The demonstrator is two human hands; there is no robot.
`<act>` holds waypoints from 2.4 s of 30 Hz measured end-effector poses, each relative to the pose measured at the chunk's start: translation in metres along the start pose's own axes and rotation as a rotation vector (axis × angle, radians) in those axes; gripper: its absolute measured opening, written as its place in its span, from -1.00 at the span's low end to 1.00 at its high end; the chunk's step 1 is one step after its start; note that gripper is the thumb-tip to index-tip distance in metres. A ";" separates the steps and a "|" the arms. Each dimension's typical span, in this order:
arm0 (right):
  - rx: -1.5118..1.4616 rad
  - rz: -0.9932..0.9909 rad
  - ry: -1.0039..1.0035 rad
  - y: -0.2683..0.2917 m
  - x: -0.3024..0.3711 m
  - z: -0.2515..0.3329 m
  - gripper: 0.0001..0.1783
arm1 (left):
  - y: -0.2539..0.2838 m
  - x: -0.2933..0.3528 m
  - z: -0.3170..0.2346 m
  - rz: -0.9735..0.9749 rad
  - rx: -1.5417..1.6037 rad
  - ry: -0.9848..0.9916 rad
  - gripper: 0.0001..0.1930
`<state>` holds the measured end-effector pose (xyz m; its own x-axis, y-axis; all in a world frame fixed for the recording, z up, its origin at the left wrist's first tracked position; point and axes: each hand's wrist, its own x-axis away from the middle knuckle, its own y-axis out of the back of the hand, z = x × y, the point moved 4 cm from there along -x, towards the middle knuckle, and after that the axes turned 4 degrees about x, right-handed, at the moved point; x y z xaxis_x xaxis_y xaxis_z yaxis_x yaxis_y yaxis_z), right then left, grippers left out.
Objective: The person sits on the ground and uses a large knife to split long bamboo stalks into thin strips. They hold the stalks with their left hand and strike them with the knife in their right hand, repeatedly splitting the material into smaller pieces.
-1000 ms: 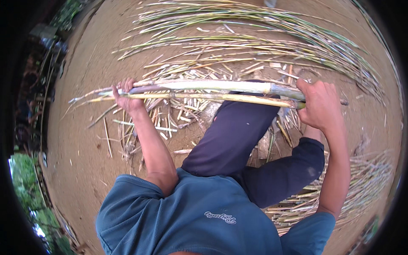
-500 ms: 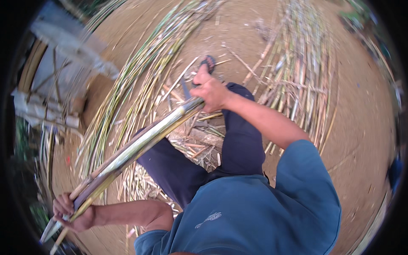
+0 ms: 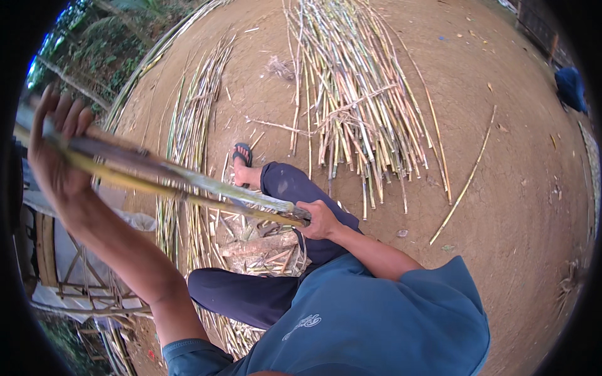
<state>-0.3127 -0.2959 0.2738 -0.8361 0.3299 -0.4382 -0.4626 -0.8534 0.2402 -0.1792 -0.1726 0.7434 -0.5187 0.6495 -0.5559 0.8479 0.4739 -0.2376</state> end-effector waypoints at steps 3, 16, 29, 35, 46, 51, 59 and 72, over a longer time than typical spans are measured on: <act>0.082 -0.180 -0.147 0.045 0.030 -0.007 -0.64 | -0.038 -0.065 0.081 0.023 0.076 0.092 -0.82; 0.284 -0.656 -0.563 0.155 0.043 0.006 -0.85 | -0.148 -0.131 0.387 0.010 0.137 0.572 -0.84; 0.778 -0.468 -1.142 0.306 -0.059 -0.216 -0.46 | -0.080 0.254 0.592 0.876 -0.174 1.428 -0.23; 0.903 -0.379 -1.203 0.323 -0.042 -0.289 -0.43 | -0.053 0.321 0.627 0.569 -0.076 1.070 -0.61; 1.116 -0.251 -1.173 0.335 -0.019 -0.341 -0.35 | 0.009 0.250 0.520 0.042 -0.056 0.754 -0.84; 1.443 -0.379 -1.048 0.310 -0.031 -0.298 -0.26 | 0.176 0.260 0.451 -0.403 -0.709 0.341 -0.91; 0.714 -0.342 -0.181 0.083 -0.161 -0.145 -0.62 | 0.476 0.504 0.436 -0.663 -1.226 1.366 -0.67; 0.812 1.080 -0.057 -0.315 -0.039 -0.197 -0.38 | 0.689 0.483 0.343 -0.499 -1.781 1.238 -0.41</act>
<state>-0.0766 -0.1195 0.0448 -0.8917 -0.3157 0.3242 0.4021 -0.2241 0.8878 0.1917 0.2637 0.0380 -0.9932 -0.0593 0.0998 0.0939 0.0942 0.9911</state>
